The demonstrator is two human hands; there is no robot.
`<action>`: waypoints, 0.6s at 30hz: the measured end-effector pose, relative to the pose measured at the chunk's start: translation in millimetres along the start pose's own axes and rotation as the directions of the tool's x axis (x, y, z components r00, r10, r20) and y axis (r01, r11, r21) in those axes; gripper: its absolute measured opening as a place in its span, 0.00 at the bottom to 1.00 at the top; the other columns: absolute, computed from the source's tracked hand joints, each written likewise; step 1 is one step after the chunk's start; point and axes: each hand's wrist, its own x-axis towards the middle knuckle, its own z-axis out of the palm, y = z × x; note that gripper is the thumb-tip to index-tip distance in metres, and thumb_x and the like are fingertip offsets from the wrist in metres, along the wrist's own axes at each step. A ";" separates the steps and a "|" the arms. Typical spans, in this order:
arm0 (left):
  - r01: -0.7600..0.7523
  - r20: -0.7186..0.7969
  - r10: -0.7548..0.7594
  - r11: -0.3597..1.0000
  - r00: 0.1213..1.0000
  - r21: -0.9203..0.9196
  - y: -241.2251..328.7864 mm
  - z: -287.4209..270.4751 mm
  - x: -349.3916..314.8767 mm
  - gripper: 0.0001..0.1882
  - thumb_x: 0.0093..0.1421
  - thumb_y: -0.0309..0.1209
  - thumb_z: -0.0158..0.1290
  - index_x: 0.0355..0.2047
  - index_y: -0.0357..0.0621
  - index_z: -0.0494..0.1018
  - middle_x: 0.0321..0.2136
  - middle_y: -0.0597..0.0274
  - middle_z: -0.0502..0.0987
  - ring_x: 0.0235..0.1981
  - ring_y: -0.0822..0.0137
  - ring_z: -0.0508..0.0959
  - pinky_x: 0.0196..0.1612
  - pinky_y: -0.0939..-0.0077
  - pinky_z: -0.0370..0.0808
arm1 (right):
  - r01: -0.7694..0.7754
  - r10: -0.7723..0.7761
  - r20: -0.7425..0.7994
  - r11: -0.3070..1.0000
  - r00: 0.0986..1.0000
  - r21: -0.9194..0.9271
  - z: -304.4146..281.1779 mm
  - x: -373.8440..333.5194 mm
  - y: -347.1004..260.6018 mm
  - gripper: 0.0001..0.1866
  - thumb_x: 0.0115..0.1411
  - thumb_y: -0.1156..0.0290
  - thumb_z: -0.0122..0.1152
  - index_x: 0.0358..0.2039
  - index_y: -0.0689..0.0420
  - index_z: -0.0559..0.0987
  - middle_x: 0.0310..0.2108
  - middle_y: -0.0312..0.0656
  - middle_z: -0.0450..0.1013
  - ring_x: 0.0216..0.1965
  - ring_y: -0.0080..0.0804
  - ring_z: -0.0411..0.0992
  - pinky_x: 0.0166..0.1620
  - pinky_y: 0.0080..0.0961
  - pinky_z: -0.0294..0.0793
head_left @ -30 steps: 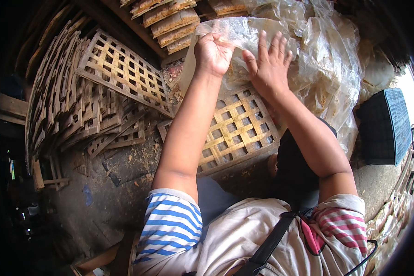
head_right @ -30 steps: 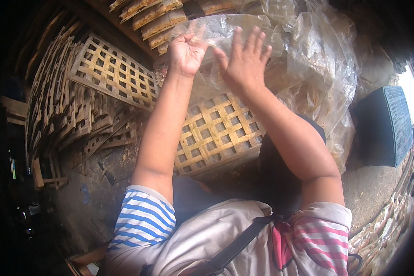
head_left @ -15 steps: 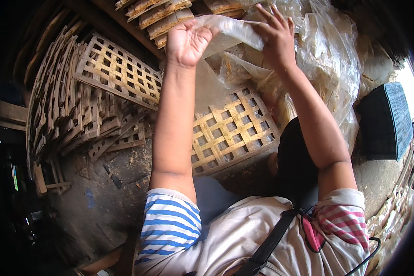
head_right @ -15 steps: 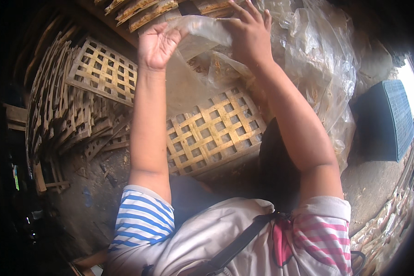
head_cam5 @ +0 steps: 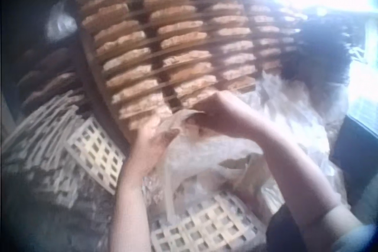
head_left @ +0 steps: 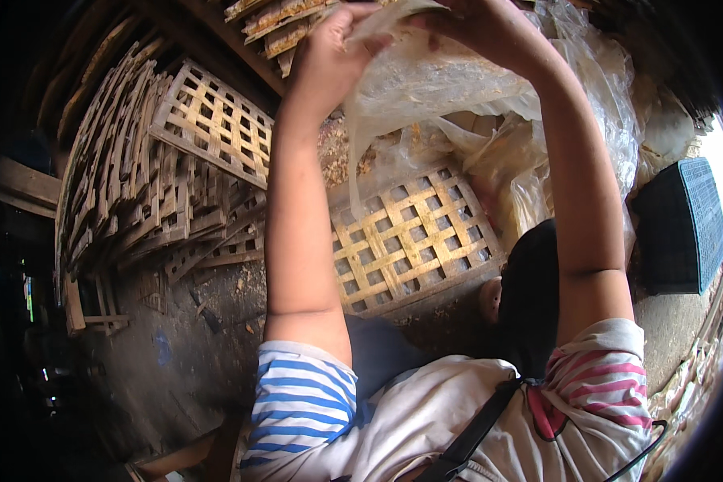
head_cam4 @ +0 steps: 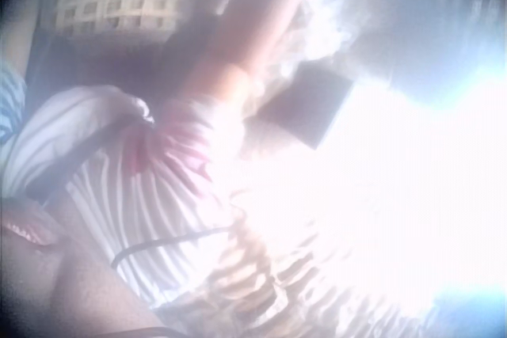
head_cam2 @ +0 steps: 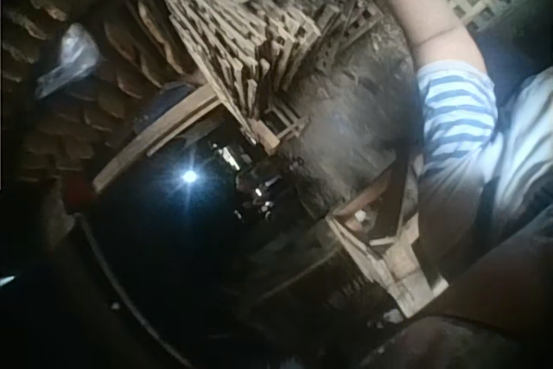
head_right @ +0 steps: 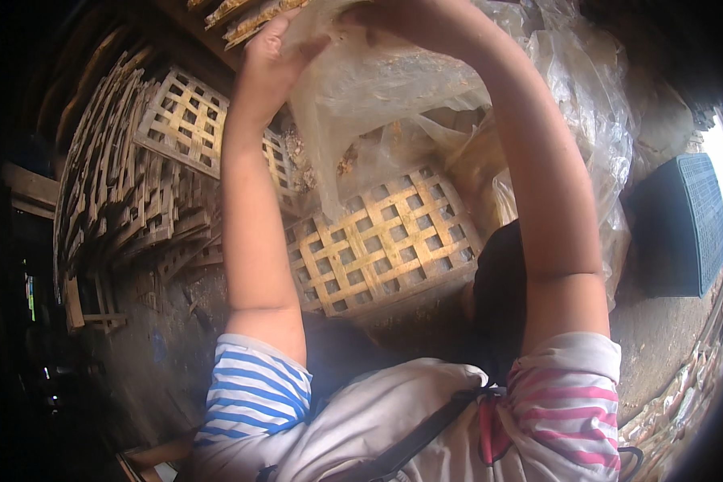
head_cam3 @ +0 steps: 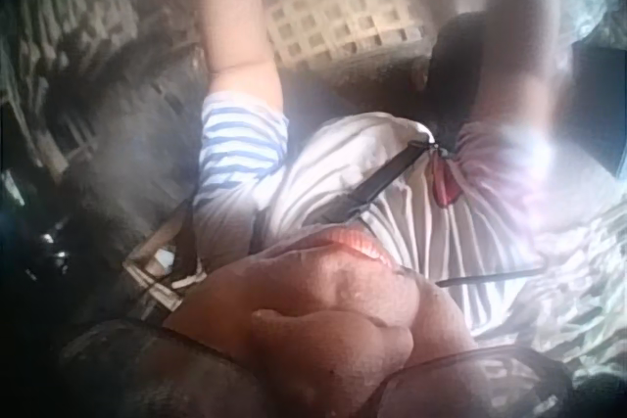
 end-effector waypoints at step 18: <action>0.156 -0.072 -0.164 0.982 0.984 -0.106 -4.2 -17.7 -14.1 0.11 0.68 0.33 0.58 0.41 0.35 0.79 0.31 0.60 0.84 0.30 0.72 0.83 0.39 0.78 0.80 | -0.161 0.120 0.199 0.965 0.973 0.207 31.8 -13.7 14.3 0.25 0.58 0.57 0.72 0.50 0.62 0.82 0.38 0.42 0.83 0.39 0.35 0.80 0.48 0.32 0.78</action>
